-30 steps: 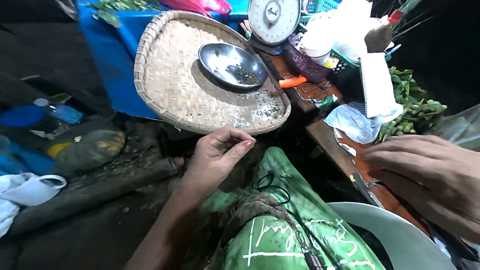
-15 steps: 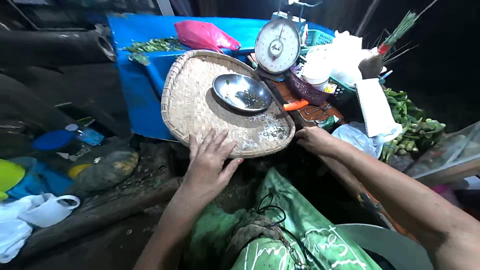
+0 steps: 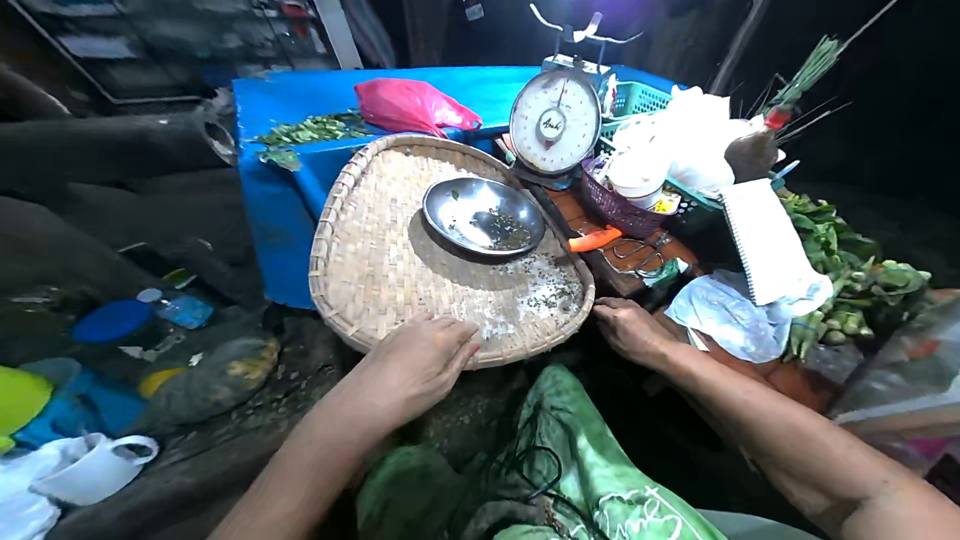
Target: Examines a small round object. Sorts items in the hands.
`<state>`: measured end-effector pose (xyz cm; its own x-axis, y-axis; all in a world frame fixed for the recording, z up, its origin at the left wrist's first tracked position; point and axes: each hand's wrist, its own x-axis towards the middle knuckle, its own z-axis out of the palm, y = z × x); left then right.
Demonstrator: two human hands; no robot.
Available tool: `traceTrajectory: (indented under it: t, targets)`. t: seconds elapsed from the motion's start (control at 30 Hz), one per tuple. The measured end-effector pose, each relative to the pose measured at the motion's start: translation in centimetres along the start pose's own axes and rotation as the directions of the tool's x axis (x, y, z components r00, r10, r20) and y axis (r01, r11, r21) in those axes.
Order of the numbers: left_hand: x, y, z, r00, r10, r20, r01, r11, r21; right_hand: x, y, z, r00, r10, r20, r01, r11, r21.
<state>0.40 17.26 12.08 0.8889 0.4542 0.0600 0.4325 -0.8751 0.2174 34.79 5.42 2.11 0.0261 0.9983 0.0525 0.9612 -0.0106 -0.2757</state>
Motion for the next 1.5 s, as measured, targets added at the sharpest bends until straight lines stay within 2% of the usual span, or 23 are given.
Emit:
traceTrajectory:
  t: [0.07, 0.13, 0.27, 0.4, 0.5, 0.67, 0.8, 0.93, 1.1, 1.27, 1.37, 1.5]
  targets:
    - [3.2, 0.3, -0.9, 0.965, -0.053, 0.257, 0.053, 0.999, 0.003, -0.1, 0.0, -0.1, 1.0, 0.011, 0.014, -0.011, 1.0, 0.02]
    - [6.7, 0.5, -0.7, 0.902, -0.081, 0.424, 0.066, 0.997, 0.05, -0.3, 0.0, 0.0, 1.0, -0.012, -0.001, 0.012, 1.0, 0.011]
    - [12.6, 0.0, 2.7, 0.84, -0.103, 0.532, 0.003, 0.983, 0.184, -0.6, -0.1, 0.2, 0.999, -0.042, -0.034, 0.043, 0.999, 0.008]
    - [16.0, -1.1, 5.7, 0.776, -0.222, 0.59, 0.055, 0.957, 0.286, -0.6, -0.1, 0.2, 0.998, -0.042, -0.054, 0.043, 0.999, 0.021]
    - [16.8, -1.8, 6.7, 0.799, -0.201, 0.567, 0.025, 0.953, 0.303, -0.5, -0.1, 0.2, 0.997, -0.041, -0.067, 0.043, 0.998, 0.041]
    - [17.2, -3.6, 7.9, 0.871, -0.024, 0.49, -0.134, 0.949, 0.285, -0.5, -0.4, 0.3, 0.998, -0.032, -0.054, 0.035, 0.998, 0.044]
    - [17.6, -4.4, 8.4, 0.9, 0.088, 0.427, -0.192, 0.959, 0.208, -0.6, -0.3, 0.6, 0.993, -0.064, -0.096, 0.067, 0.997, 0.028]
    - [18.2, -4.4, 10.3, 0.932, 0.201, 0.301, -0.244, 0.963, 0.112, -0.6, -0.3, 0.7, 0.992, -0.066, -0.109, 0.069, 0.997, 0.029]
    - [19.8, -2.6, 11.6, 0.938, 0.23, 0.26, -0.252, 0.966, 0.054, -0.7, -0.4, 0.7, 0.993, -0.061, -0.102, 0.062, 0.998, 0.008]
    - [21.0, -0.6, 11.8, 0.915, 0.316, 0.25, -0.313, 0.948, -0.053, -0.7, -0.6, 0.7, 0.996, -0.044, -0.08, 0.045, 0.999, 0.006]
    - [20.9, -0.2, 12.0, 0.921, 0.308, 0.24, -0.289, 0.951, -0.113, -0.7, -0.7, 0.6, 0.999, -0.03, -0.037, 0.03, 1.0, -0.006]
    - [20.6, 0.4, 12.0, 0.928, 0.269, 0.255, -0.252, 0.963, -0.099, -0.7, -0.6, 0.6, 0.999, -0.038, -0.018, 0.038, 0.999, -0.025]
